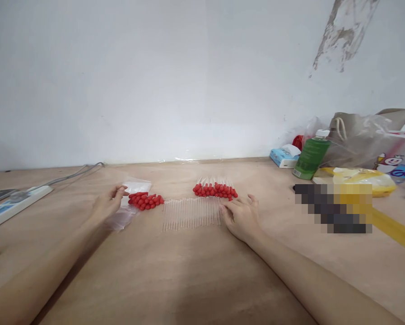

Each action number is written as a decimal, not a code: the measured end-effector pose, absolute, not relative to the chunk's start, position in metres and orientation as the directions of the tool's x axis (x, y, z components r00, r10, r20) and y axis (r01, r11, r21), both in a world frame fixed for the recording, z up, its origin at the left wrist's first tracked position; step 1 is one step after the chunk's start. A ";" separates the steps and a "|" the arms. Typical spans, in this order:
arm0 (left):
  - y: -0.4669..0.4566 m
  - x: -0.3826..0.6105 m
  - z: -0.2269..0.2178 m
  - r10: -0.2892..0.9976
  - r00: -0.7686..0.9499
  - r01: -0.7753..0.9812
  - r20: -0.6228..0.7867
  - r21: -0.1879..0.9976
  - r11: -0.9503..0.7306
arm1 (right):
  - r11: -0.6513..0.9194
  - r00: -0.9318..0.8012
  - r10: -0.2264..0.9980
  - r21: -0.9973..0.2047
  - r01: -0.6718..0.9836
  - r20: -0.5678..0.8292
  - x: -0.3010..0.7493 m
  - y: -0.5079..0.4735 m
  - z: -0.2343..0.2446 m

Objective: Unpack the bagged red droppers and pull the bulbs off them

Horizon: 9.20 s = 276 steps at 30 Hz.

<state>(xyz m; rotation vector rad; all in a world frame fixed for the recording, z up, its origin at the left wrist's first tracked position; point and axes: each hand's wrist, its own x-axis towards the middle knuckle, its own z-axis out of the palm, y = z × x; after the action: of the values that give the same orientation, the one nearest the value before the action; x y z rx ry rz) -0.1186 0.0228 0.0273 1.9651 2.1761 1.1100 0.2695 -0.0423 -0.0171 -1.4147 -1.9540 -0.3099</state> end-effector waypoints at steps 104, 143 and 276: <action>0.002 -0.082 0.048 0.846 -0.214 0.618 0.488 0.738 -0.269 | 0.245 -0.099 0.722 -0.119 0.962 0.685 0.277 -0.038 -0.017; 0.081 0.077 0.021 0.992 -0.027 0.804 0.120 0.593 -0.050 | 0.230 0.031 0.804 -0.359 0.905 0.593 0.279 -0.034 -0.013; -0.018 0.023 0.010 0.282 0.582 0.554 0.763 -0.117 -0.824 | 0.472 -0.168 0.762 -0.360 0.805 0.625 0.245 -0.063 0.000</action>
<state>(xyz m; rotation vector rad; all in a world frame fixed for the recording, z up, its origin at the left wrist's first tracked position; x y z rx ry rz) 0.0231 -0.0182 0.0104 3.0926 0.8496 1.3820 0.2447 -0.0626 -0.0004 -1.3031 -1.9401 -0.0689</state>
